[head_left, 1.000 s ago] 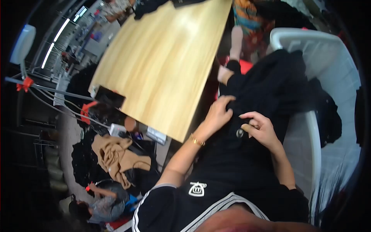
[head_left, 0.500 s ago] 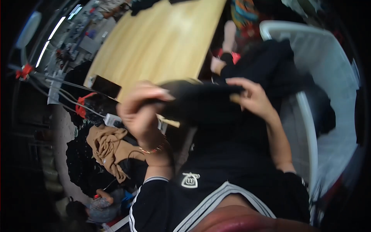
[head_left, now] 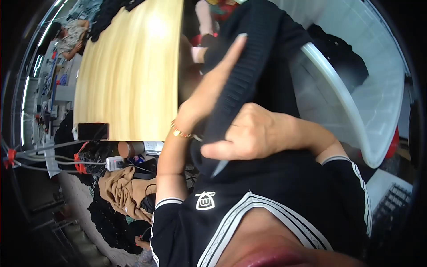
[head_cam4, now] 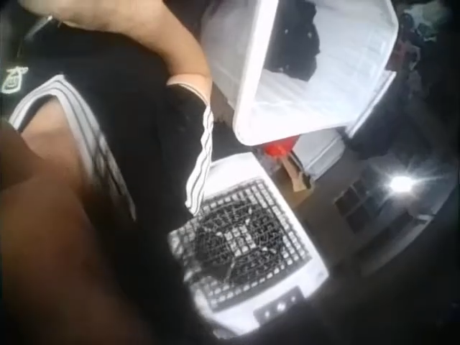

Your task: Inspecting and trimming loose threads on black garments with buttons using thread snips.

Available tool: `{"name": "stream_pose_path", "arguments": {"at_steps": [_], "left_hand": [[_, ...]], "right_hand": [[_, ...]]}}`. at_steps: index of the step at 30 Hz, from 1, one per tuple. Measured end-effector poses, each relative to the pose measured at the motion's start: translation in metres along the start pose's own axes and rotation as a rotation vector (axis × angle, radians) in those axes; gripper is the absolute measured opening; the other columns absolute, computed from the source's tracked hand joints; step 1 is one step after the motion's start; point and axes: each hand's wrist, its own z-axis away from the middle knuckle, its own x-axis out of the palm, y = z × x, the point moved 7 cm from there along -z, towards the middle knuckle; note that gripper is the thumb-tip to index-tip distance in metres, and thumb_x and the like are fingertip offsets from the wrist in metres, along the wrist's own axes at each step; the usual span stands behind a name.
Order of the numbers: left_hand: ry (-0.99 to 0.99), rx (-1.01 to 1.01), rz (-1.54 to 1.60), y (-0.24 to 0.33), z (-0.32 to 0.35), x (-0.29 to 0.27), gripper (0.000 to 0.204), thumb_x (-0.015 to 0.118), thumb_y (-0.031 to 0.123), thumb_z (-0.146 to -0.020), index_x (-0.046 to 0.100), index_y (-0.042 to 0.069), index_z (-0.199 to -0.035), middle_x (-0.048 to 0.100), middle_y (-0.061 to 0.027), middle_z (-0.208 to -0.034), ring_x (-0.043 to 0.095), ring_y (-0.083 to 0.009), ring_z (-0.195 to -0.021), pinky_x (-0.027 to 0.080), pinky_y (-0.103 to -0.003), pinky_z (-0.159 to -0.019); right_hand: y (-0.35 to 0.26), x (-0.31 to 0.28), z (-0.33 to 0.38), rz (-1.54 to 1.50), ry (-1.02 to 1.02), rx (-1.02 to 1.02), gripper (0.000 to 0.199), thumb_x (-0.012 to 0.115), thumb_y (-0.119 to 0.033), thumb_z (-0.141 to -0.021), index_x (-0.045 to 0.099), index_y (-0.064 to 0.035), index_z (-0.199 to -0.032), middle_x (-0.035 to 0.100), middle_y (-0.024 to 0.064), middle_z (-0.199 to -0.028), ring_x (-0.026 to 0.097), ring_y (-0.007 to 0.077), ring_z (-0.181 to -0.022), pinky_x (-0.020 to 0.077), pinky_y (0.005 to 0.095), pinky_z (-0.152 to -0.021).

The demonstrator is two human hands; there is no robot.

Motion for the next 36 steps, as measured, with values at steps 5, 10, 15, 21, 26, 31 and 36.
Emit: {"name": "stream_pose_path", "arguments": {"at_steps": [5,10,15,21,26,31,36], "left_hand": [[-0.004,0.296,-0.145,0.039,-0.040,-0.014,0.029,0.070,0.008,-0.076,0.057,0.000,-0.101,0.062,-0.0101,-0.092,0.062,-0.0195,-0.087,0.048,-0.030,-0.079],[0.434,0.212,-0.262,0.085,-0.003,-0.091,0.030,0.077,0.007,-0.071,0.060,0.002,-0.095,0.062,-0.0039,-0.089,0.060,-0.0117,-0.083,0.049,-0.025,-0.076],[0.041,0.167,-0.356,0.085,0.042,-0.038,0.079,0.087,0.021,-0.066,0.044,0.000,-0.129,0.049,-0.0169,-0.123,0.053,-0.0288,-0.114,0.041,-0.034,-0.099],[0.334,-0.060,-0.460,0.023,0.049,-0.049,0.043,0.085,0.017,-0.070,0.062,0.004,-0.104,0.063,-0.0110,-0.092,0.064,-0.0252,-0.086,0.051,-0.034,-0.075],[0.687,0.146,-0.965,0.085,0.047,-0.218,0.036,0.078,0.002,-0.069,0.065,0.005,-0.103,0.065,-0.0040,-0.097,0.061,-0.0173,-0.087,0.050,-0.030,-0.078],[1.235,0.266,-0.535,0.143,0.048,-0.455,0.050,0.077,0.014,-0.082,0.055,-0.005,-0.122,0.060,-0.0253,-0.120,0.067,-0.0308,-0.101,0.057,-0.035,-0.086],[1.554,-0.113,-0.388,0.112,0.087,-0.559,0.107,0.092,0.016,-0.064,0.019,-0.005,-0.139,0.052,-0.0258,-0.125,0.066,-0.0363,-0.091,0.061,-0.044,-0.080]], "right_hand": [[0.002,-0.008,0.005,0.002,0.022,0.022,0.021,0.065,-0.010,-0.077,0.069,-0.0112,-0.098,0.057,0.0033,-0.061,0.059,0.0197,-0.051,0.0456,0.0299,-0.045],[0.029,-0.063,0.014,0.347,0.021,0.178,0.025,0.069,-0.009,-0.074,0.070,-0.0132,-0.099,0.055,0.0041,-0.063,0.060,0.0192,-0.055,0.0473,0.0316,-0.048],[0.055,-0.080,0.012,0.390,0.100,0.145,0.028,0.070,-0.007,-0.069,0.066,-0.0060,-0.097,0.063,0.0093,-0.075,0.062,0.0236,-0.060,0.0484,0.0329,-0.052],[0.071,-0.040,0.012,0.448,0.096,0.139,0.019,0.064,-0.006,-0.079,0.064,-0.0125,-0.097,0.058,0.0020,-0.071,0.060,0.0161,-0.055,0.0480,0.0274,-0.047],[0.091,-0.067,0.043,0.262,0.282,0.265,0.051,0.065,-0.001,-0.082,0.060,-0.0166,-0.130,0.070,0.0034,-0.087,0.064,0.0135,-0.059,0.0514,0.0224,-0.049],[0.102,-0.083,0.086,0.289,0.318,0.500,0.062,0.070,0.001,-0.079,0.055,-0.0162,-0.137,0.071,0.0047,-0.087,0.068,0.0154,-0.069,0.0556,0.0248,-0.057],[0.117,-0.077,0.113,0.231,0.275,0.636,0.067,0.065,0.009,-0.072,0.056,-0.0133,-0.135,0.069,0.0048,-0.088,0.064,0.0166,-0.066,0.0506,0.0274,-0.055]]}}
